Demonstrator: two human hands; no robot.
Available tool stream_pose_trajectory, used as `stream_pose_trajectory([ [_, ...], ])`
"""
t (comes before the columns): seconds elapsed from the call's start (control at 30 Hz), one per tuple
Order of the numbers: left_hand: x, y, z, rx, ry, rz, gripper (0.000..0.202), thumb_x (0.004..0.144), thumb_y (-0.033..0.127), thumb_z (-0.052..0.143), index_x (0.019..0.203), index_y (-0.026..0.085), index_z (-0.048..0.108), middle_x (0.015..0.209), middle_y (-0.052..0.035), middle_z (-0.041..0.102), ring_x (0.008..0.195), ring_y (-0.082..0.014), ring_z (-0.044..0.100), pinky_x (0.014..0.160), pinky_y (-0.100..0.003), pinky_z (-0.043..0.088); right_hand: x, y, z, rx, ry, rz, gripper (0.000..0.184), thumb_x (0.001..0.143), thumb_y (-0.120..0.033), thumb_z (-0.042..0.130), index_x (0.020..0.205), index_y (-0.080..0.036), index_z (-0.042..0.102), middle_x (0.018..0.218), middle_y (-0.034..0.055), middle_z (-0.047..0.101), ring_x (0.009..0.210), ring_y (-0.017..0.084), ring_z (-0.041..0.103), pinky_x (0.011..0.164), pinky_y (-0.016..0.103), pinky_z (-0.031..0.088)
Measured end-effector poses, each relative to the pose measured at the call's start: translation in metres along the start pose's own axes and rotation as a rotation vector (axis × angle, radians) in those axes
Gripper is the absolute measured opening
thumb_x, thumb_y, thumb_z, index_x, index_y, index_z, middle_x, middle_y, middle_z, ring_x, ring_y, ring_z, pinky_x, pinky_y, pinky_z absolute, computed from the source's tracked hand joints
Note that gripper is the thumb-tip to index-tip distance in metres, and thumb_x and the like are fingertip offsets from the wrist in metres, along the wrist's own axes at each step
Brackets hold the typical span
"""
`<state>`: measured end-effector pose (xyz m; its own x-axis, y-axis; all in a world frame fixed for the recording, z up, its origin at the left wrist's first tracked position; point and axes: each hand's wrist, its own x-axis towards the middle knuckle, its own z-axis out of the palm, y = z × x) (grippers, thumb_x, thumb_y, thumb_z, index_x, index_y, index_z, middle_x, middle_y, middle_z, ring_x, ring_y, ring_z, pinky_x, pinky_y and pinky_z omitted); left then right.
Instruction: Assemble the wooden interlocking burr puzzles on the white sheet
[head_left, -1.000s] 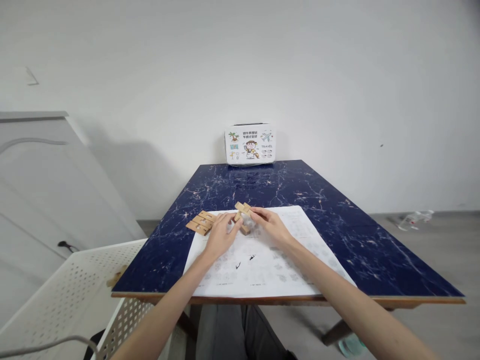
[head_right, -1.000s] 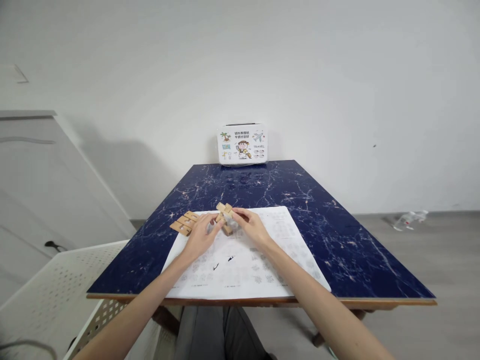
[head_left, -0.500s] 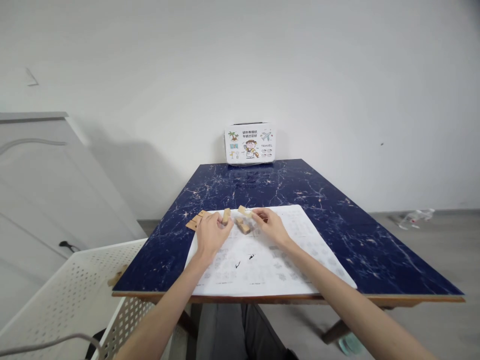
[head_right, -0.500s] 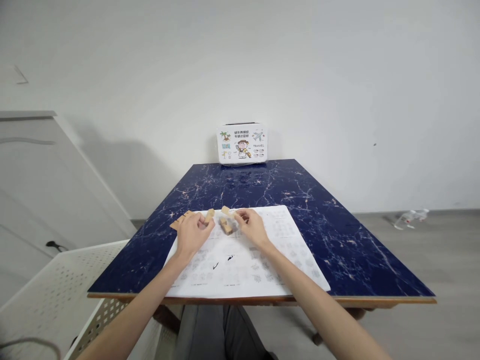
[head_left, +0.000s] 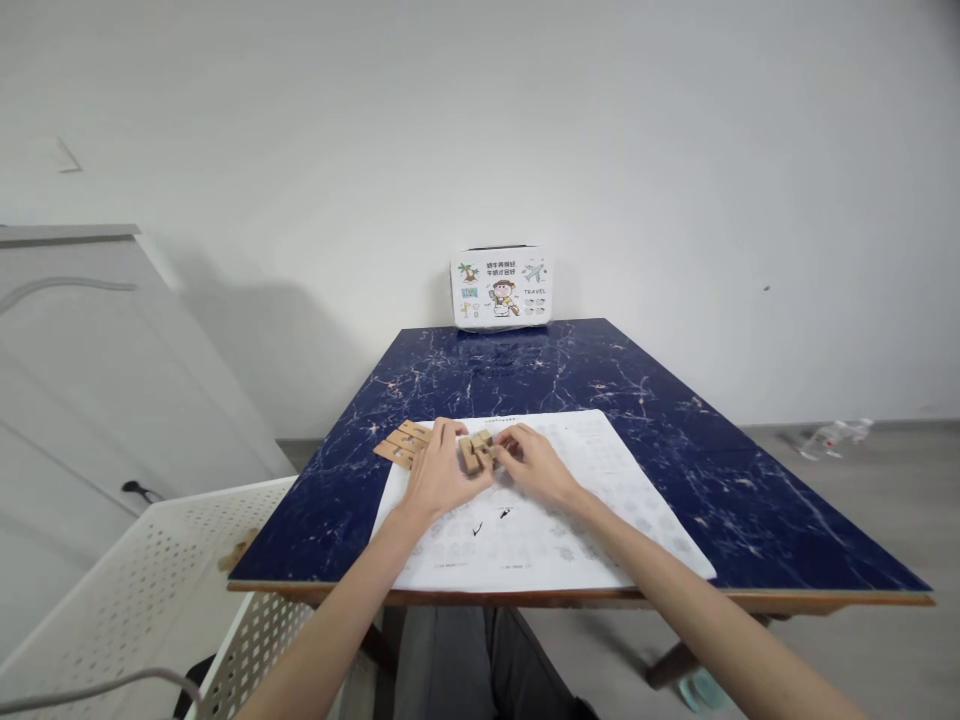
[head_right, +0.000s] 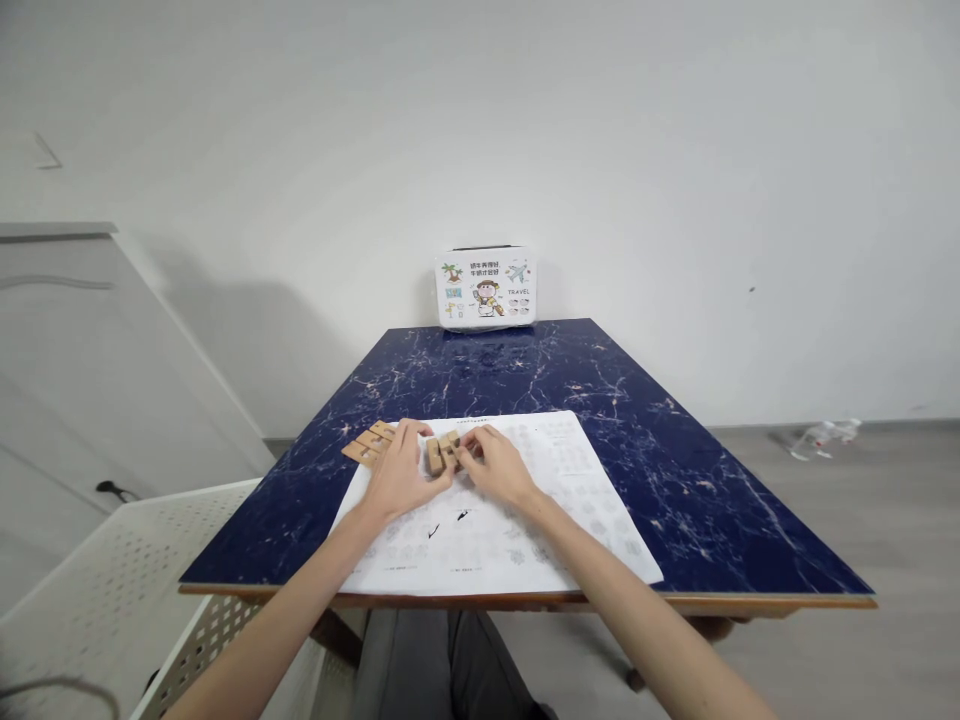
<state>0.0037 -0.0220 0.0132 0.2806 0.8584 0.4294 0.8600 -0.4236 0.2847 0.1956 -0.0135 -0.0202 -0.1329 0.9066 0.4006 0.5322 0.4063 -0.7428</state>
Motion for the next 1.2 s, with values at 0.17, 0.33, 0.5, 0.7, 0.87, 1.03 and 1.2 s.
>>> stream_pose_trajectory([
  [0.17,0.002,-0.007,0.008,-0.052,-0.107,0.070,0.084,0.079,0.066,0.070,0.145,0.023,0.042,0.149,-0.0125,0.052,0.126,-0.0338,0.059,0.095,-0.043,0.050,0.000,-0.005,-0.002,0.084,-0.064,-0.015,0.026,0.100,-0.029,0.046,0.091,-0.020,0.069,0.095,0.0064,0.073,0.087,0.020,0.064,0.082,0.032,0.045],
  [0.33,0.005,-0.011,0.009,-0.087,-0.181,0.126,0.065,0.086,0.064,0.066,0.140,0.030,0.051,0.144,-0.0061,0.060,0.124,-0.0309,0.062,0.099,-0.043,0.050,0.003,-0.002,-0.002,0.124,-0.045,0.019,0.028,0.100,-0.033,0.045,0.088,-0.020,0.067,0.090,0.0046,0.073,0.083,0.020,0.065,0.078,0.030,0.045],
  [0.5,0.007,-0.010,0.006,-0.146,-0.186,0.150,0.057,0.085,0.056,0.071,0.134,0.030,0.058,0.131,-0.0049,0.067,0.112,-0.0277,0.067,0.091,-0.038,0.053,0.005,0.002,0.000,0.175,-0.021,0.052,0.027,0.097,-0.035,0.046,0.088,-0.020,0.066,0.090,0.0040,0.074,0.083,0.020,0.065,0.077,0.030,0.046],
  [0.7,-0.013,-0.017,-0.010,-0.166,-0.129,0.130,0.058,0.083,0.051,0.075,0.133,0.027,0.058,0.133,-0.0054,0.067,0.120,-0.0276,0.064,0.102,-0.039,0.051,0.004,0.001,0.002,0.164,-0.013,0.049,0.028,0.097,-0.036,0.046,0.084,-0.020,0.066,0.081,0.0022,0.071,0.073,0.018,0.060,0.071,0.028,0.043],
  [0.87,-0.047,-0.039,-0.043,0.020,-0.029,-0.153,0.059,0.083,0.055,0.073,0.135,0.030,0.057,0.136,-0.0036,0.066,0.121,-0.0267,0.065,0.102,-0.037,0.051,0.002,0.000,0.001,0.166,-0.026,0.057,0.025,0.097,-0.034,0.046,0.084,-0.020,0.064,0.085,0.0025,0.072,0.073,0.018,0.060,0.070,0.028,0.042],
  [1.03,-0.057,-0.054,-0.066,0.224,-0.008,-0.413,0.056,0.086,0.059,0.065,0.130,0.026,0.061,0.134,-0.0065,0.067,0.117,-0.0306,0.067,0.093,-0.038,0.054,0.000,-0.001,0.000,0.161,-0.037,0.052,0.021,0.095,-0.031,0.048,0.084,-0.020,0.063,0.082,0.0023,0.070,0.073,0.018,0.060,0.069,0.028,0.042],
  [1.2,-0.048,-0.049,-0.062,0.294,-0.062,-0.523,0.062,0.086,0.063,0.060,0.135,0.025,0.059,0.136,-0.0116,0.065,0.110,-0.0375,0.069,0.088,-0.046,0.055,-0.001,-0.001,-0.001,0.152,-0.041,0.040,0.021,0.095,-0.030,0.047,0.084,-0.020,0.063,0.083,0.0024,0.070,0.074,0.018,0.061,0.070,0.029,0.043],
])
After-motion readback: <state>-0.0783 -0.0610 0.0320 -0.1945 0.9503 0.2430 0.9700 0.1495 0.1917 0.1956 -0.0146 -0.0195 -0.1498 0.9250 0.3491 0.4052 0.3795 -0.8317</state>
